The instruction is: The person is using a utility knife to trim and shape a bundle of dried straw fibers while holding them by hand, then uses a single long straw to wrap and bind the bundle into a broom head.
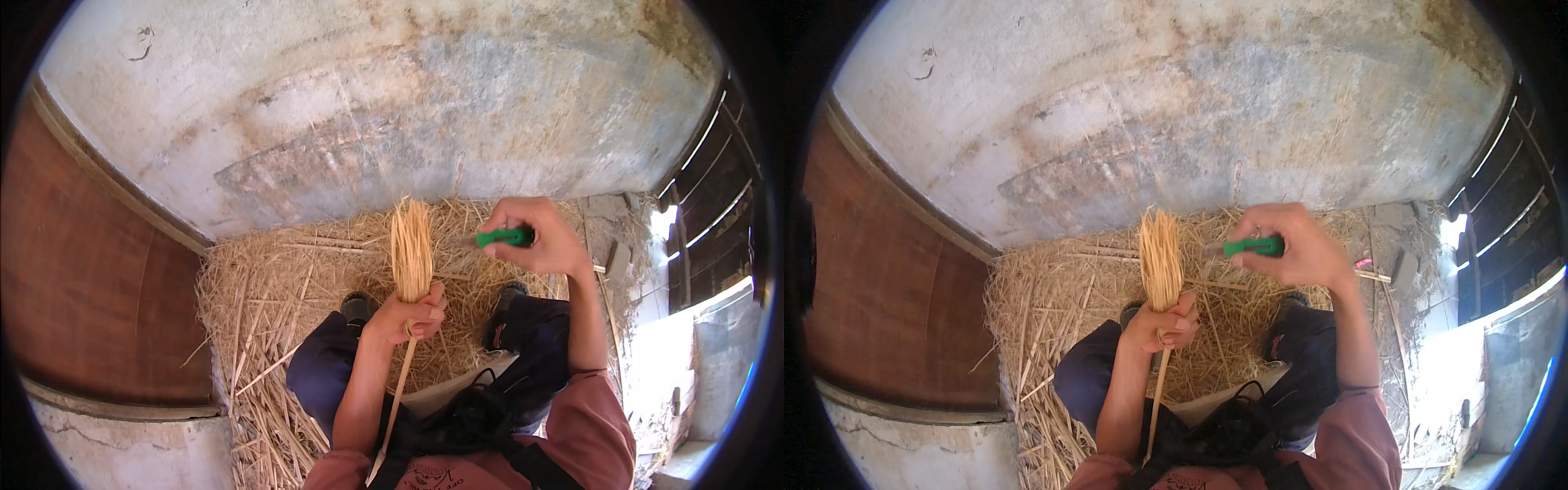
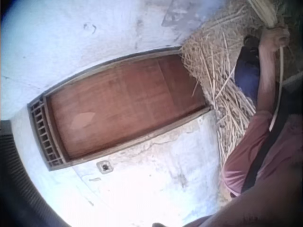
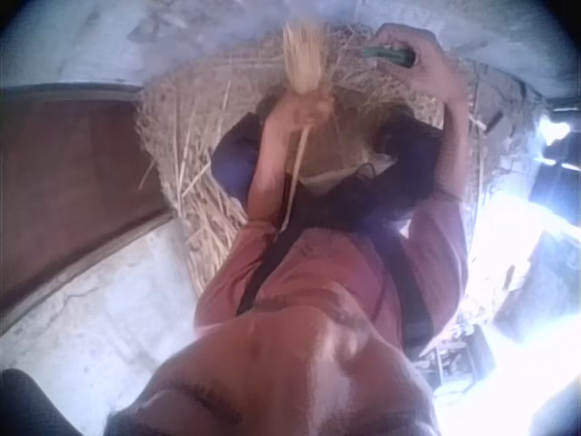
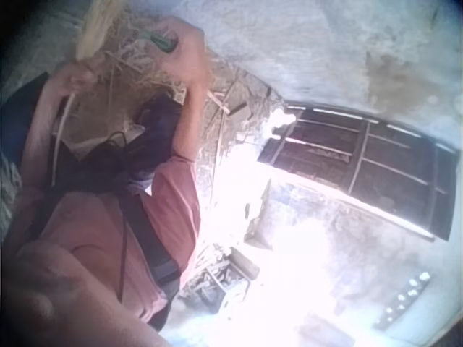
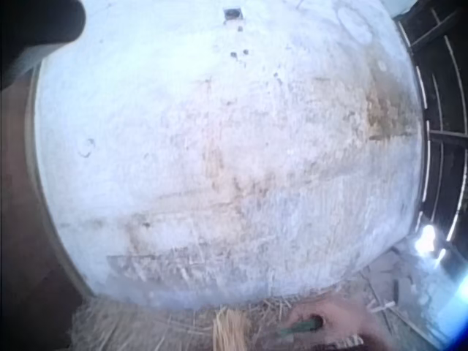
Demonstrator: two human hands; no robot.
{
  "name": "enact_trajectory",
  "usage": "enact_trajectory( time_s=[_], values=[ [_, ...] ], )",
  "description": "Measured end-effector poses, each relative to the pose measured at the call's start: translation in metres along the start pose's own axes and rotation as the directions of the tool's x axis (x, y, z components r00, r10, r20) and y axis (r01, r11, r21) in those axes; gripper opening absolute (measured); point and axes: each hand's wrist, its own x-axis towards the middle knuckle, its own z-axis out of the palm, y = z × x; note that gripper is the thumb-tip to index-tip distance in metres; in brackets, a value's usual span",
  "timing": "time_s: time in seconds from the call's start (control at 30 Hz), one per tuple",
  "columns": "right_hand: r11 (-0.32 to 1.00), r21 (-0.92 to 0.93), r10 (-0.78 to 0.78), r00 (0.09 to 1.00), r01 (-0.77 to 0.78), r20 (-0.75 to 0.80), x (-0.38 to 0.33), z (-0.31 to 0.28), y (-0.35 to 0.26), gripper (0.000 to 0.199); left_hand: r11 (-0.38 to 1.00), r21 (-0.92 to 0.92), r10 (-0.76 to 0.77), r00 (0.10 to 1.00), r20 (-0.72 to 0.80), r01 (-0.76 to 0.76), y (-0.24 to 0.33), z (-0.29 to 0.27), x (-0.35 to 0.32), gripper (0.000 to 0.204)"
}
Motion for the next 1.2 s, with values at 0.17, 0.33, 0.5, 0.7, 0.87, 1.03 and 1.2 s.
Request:
enact_trajectory(
  time_s=[0.17,0.33,0.5,0.7,0.87,1.03,1.2],
  values=[
    [0.967,0.043,-0.254,0.962,0.251,0.096,-0.002,0.025,-0.006,0.019,0.996,-0.075,0.053,0.993,0.105,-0.045,-0.003,-0.003,0.001,0.036],
    [0.960,-0.091,-0.259,0.964,0.263,0.054,-0.004,0.043,-0.007,0.023,0.998,-0.055,0.031,0.995,0.094,-0.026,-0.003,-0.001,0.002,0.036],
    [0.969,-0.194,-0.169,0.983,0.152,-0.076,-0.004,0.038,-0.016,0.020,0.999,0.041,-0.024,1.000,-0.005,0.024,-0.005,0.005,0.004,0.039],
    [0.946,-0.320,-0.186,0.904,0.059,-0.385,0.011,0.037,0.004,0.017,0.965,0.239,-0.076,0.987,-0.139,0.108,-0.011,0.017,0.010,0.037],
    [0.967,-0.243,-0.080,0.820,-0.073,-0.567,0.011,0.009,0.013,0.017,0.964,0.252,-0.031,0.981,-0.192,0.080,-0.005,0.019,0.011,0.035],
    [0.979,-0.095,-0.177,0.984,0.178,0.020,-0.001,0.017,-0.007,0.017,0.957,0.287,0.038,0.951,-0.307,0.054,-0.001,0.012,0.006,0.026],
    [0.962,-0.201,-0.169,0.981,0.186,0.097,-0.003,0.037,-0.013,0.019,0.951,0.307,0.064,0.952,-0.301,0.033,0.000,0.010,0.006,0.023]
  ],
)
